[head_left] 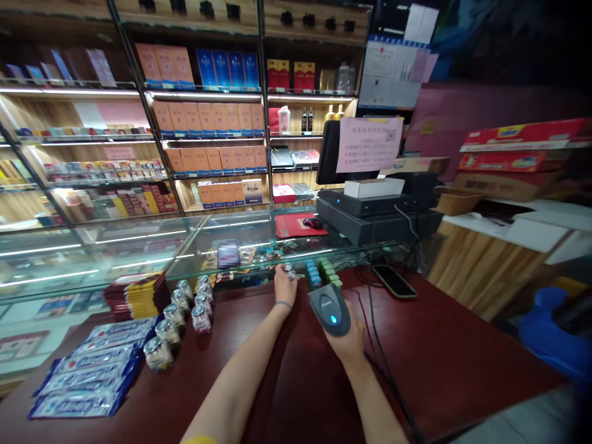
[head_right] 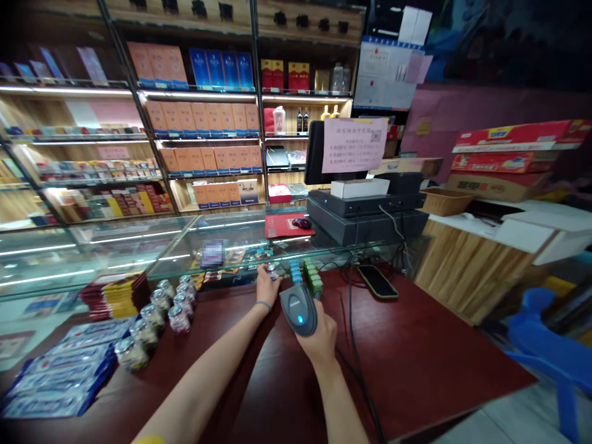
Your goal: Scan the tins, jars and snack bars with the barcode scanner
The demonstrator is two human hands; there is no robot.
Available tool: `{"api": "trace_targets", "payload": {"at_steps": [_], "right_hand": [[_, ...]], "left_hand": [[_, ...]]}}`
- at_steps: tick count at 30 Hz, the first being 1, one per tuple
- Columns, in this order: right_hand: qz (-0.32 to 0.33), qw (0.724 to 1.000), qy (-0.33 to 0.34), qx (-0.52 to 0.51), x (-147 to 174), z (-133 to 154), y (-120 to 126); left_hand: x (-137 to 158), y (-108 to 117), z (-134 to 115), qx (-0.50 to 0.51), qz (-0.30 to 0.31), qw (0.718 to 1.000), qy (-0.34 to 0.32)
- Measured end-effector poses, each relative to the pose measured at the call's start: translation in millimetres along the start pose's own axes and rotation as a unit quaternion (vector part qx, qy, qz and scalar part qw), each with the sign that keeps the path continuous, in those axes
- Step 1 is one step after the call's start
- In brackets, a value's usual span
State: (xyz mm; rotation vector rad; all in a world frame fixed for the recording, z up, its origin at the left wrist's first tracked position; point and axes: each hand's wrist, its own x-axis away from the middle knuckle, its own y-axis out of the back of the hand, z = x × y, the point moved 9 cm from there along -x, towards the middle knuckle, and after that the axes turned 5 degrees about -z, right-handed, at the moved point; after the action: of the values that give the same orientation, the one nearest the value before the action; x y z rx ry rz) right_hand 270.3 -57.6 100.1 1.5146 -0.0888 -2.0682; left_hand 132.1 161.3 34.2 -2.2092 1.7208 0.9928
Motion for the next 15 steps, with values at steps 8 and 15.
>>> {"api": "trace_targets", "payload": {"at_steps": [8,15], "right_hand": [[-0.047,0.998,-0.016,-0.027,-5.5,12.0,7.6],[-0.043,0.999,-0.008,-0.019,-2.3,8.9,4.8]], "left_hand": [[-2.2,-11.2,6.1,-0.019,-0.035,0.999,0.011],[-0.3,-10.7,5.1,-0.027,-0.029,0.999,0.026]]}}
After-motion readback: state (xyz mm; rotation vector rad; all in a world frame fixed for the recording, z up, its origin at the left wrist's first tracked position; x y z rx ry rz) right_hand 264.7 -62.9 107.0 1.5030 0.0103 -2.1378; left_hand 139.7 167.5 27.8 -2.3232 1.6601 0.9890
